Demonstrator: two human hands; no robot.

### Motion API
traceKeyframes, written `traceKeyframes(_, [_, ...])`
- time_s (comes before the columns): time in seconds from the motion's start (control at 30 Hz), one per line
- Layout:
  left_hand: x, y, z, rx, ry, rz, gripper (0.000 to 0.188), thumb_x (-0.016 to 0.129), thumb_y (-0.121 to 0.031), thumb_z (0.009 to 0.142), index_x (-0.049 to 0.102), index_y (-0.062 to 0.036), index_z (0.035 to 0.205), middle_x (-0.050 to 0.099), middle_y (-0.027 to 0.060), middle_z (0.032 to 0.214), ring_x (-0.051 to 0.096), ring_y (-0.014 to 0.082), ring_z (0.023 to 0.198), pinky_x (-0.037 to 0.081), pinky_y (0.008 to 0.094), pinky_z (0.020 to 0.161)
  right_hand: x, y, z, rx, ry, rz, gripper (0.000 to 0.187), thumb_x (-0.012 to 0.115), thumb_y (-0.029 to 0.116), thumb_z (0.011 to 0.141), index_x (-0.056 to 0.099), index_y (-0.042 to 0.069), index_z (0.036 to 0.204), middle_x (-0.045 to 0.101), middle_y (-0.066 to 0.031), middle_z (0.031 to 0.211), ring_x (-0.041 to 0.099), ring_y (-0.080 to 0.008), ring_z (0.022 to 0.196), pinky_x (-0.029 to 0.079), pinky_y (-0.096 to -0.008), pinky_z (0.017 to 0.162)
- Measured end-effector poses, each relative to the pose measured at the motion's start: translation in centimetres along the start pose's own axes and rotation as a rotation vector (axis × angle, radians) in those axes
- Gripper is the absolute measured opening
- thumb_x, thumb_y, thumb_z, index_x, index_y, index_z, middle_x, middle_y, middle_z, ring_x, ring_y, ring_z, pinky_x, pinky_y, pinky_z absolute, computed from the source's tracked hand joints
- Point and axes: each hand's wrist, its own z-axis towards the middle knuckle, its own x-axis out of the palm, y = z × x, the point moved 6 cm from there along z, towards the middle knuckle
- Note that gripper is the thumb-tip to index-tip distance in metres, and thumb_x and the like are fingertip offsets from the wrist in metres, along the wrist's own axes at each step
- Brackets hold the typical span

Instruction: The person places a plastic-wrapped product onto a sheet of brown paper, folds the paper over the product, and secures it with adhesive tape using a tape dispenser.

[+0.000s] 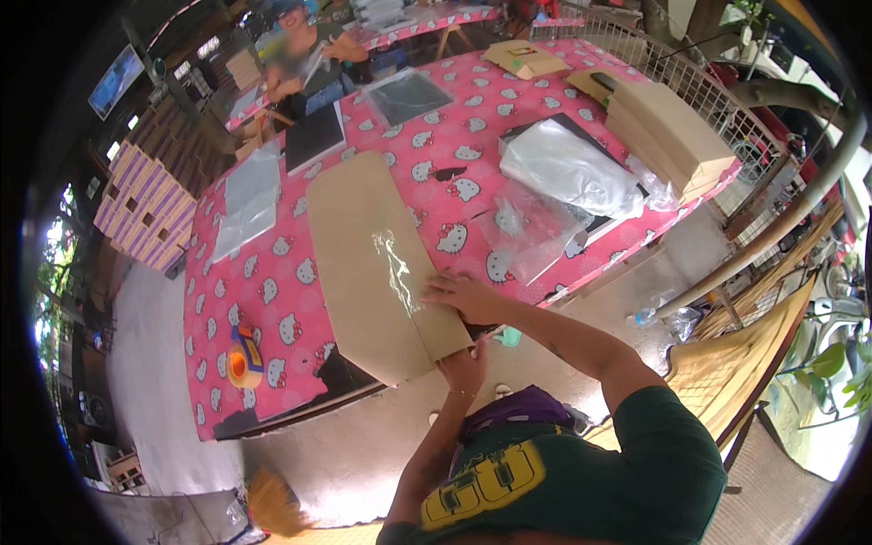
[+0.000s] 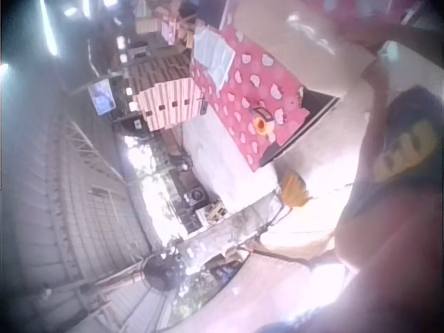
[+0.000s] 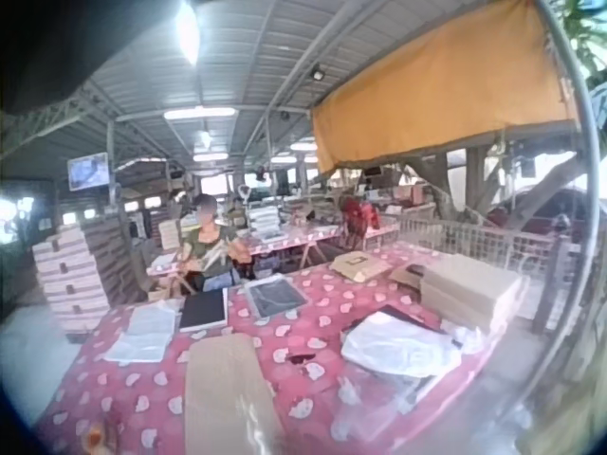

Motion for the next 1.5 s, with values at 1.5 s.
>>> traceKeyframes(1.5, [-3.8,8.1,3.7,0.212,0.082,0.075,0.031,0.054,-0.015,0.093,0.062,-0.0042,0.121,0.064,0.0203,0.117,0.06,0.0378,0.107,0.047,0.0479,0.092,8.4,7.8,-3.9,0.489,-0.098,0.012,0.123,0.073,0.066,0.062,0.024,-0.008,0.146,0.017,-0.0269,0.155,0.009,-0.0379,0.148,0.004,-0.0675,0.111])
